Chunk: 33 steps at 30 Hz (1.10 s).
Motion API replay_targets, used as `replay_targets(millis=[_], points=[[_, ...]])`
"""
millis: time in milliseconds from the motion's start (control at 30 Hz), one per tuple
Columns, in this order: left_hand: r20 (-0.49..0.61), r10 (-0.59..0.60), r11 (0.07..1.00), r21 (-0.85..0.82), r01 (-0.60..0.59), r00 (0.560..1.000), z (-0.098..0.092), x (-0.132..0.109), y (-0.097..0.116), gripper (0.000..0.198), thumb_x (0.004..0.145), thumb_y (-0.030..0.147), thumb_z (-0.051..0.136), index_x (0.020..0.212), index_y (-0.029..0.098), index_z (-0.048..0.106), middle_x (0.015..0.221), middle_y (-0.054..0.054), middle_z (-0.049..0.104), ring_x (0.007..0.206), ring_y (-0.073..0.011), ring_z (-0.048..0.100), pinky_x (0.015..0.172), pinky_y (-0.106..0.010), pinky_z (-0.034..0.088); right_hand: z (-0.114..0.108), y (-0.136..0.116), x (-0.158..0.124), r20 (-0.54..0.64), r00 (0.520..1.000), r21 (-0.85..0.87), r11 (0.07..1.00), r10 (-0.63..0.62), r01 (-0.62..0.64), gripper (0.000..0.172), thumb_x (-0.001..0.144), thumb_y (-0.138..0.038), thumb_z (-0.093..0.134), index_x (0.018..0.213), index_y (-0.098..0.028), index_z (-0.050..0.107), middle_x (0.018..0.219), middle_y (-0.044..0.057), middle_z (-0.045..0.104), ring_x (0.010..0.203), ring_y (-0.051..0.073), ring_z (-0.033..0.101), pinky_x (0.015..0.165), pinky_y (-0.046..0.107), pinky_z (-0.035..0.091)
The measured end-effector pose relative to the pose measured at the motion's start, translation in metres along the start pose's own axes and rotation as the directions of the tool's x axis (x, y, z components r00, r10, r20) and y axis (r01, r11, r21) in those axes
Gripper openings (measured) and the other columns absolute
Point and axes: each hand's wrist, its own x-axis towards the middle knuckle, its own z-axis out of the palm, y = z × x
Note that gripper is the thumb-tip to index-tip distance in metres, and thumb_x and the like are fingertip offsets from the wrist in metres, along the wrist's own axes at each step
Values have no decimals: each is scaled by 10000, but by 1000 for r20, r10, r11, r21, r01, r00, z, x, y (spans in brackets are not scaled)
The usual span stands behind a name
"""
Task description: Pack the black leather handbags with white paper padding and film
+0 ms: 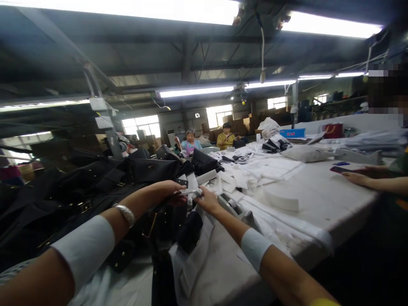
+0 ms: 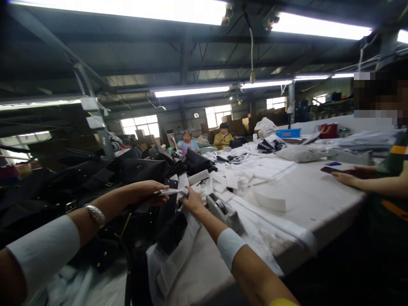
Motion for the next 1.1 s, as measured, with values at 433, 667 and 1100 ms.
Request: replay_targets(millis=[433,667,1100], points=[[87,-57,995,88,49,995,-33,-89,0,508,758,451,764,1176,173,681,994,-110,764,828,-192,721,581,-186,483,3,5,-4,-88,995,61,997,-41,46,337,922,-280,544,1238,-210,637,1235,75,686,1100,224,644,974,331,451],[9,5,981,-191,-3,1000,-37,-123,-36,536,827,399,719,1302,188,589,1158,-112,719,980,-213,701,809,-287,547,8,0,-8,-64,998,65,998,-22,26,323,920,-327,544,1202,-220,660,1148,78,721,1088,250,655,958,370,469],[-176,198,865,-432,-256,964,-13,-122,-88,625,828,389,731,1384,218,502,1019,-47,746,906,-137,681,884,-247,507,-20,-69,-55,-180,958,195,947,-221,255,339,916,-292,507,1215,-195,633,1214,99,665,1177,267,577,1024,406,433]])
